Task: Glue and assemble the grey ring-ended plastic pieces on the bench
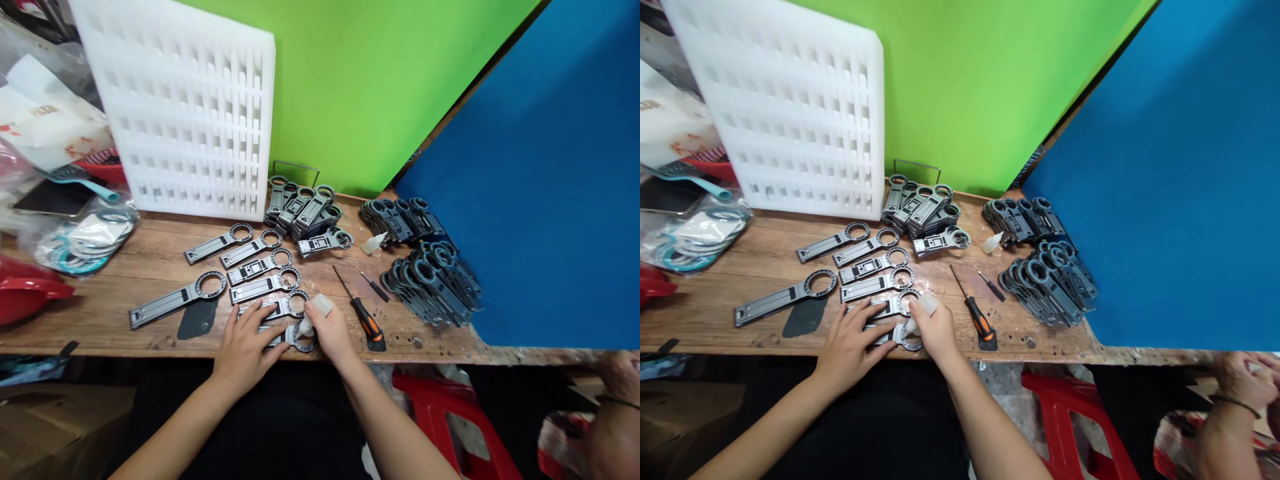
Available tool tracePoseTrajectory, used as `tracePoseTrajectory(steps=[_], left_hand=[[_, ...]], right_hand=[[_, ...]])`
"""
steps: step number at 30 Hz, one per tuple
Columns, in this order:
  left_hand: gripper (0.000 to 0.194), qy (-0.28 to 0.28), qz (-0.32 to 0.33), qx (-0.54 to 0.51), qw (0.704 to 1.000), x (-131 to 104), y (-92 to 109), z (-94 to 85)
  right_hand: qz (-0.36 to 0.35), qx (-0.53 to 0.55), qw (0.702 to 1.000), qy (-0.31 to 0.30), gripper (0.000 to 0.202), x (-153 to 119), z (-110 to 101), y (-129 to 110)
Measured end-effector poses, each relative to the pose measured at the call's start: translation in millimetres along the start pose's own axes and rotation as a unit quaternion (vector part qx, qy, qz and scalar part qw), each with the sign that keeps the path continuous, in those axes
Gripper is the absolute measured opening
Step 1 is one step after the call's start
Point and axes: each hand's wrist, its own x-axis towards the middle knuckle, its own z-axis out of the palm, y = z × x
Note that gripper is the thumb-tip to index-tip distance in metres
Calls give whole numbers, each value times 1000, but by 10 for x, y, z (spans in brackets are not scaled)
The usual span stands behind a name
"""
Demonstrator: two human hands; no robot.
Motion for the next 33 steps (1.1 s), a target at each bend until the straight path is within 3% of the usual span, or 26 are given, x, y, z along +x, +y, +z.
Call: tracePoseTrajectory(steps=[17,33], left_hand=[[22,2,-5,-3,1000,4,14,-4],[22,3,-10,-14,1000,10,11,-7]], right_hand=[[-30,30,999,-14,28,19,29,-51],[-3,31,999,-11,31,52,47,-62]])
